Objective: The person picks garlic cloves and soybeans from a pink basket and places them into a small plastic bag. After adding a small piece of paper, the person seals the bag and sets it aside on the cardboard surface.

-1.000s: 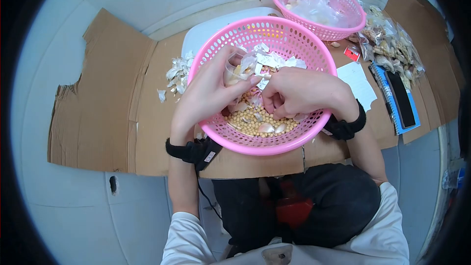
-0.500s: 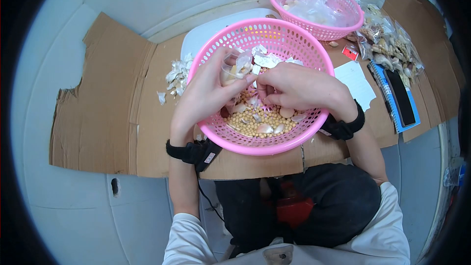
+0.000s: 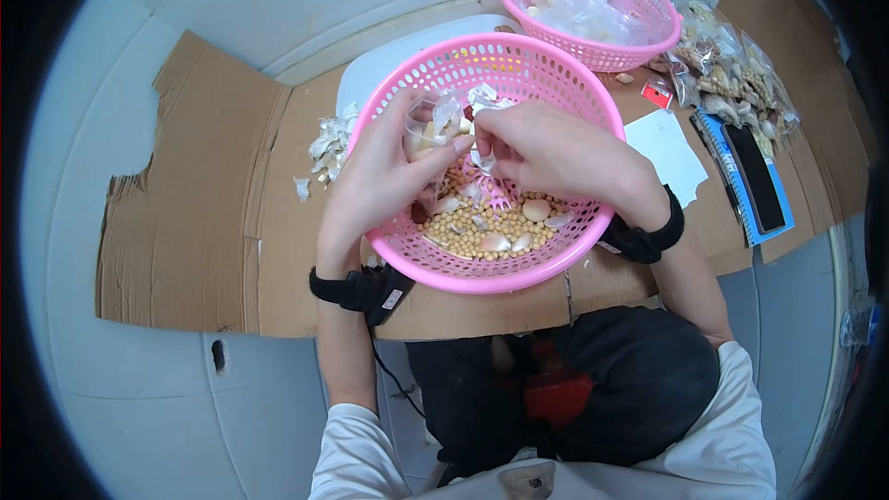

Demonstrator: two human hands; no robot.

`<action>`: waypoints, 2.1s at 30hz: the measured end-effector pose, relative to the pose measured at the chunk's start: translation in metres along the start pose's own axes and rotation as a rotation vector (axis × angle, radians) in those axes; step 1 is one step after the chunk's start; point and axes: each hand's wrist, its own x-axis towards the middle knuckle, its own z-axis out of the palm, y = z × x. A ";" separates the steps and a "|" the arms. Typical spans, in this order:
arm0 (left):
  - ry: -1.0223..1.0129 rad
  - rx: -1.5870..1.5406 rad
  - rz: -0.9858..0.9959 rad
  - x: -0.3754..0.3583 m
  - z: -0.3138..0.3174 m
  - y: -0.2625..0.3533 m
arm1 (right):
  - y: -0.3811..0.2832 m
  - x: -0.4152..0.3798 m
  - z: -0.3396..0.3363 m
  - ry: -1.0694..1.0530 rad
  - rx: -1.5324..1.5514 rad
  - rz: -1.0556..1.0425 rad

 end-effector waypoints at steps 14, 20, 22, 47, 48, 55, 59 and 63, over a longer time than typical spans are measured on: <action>-0.133 0.040 -0.076 -0.002 -0.002 0.011 | -0.010 0.006 -0.010 0.376 0.258 -0.026; -0.192 -0.018 0.023 -0.003 -0.003 0.008 | -0.007 0.007 -0.011 0.300 0.231 -0.221; -0.209 0.003 0.016 -0.003 -0.004 0.007 | -0.004 0.009 -0.007 0.246 0.258 -0.314; -0.056 0.012 -0.005 -0.001 -0.001 0.003 | 0.004 -0.010 0.001 -0.004 -0.349 0.101; -0.055 0.008 -0.011 -0.001 -0.001 0.004 | 0.005 -0.009 0.003 0.029 -0.327 0.105; -0.086 0.173 0.043 -0.003 -0.002 0.008 | -0.003 -0.003 0.001 0.269 -0.225 0.070; -0.082 0.103 0.075 -0.004 -0.001 0.002 | -0.001 0.002 -0.003 0.317 -0.165 0.124; -0.098 0.132 0.214 -0.002 -0.003 -0.008 | -0.001 0.004 -0.006 0.514 -0.159 0.029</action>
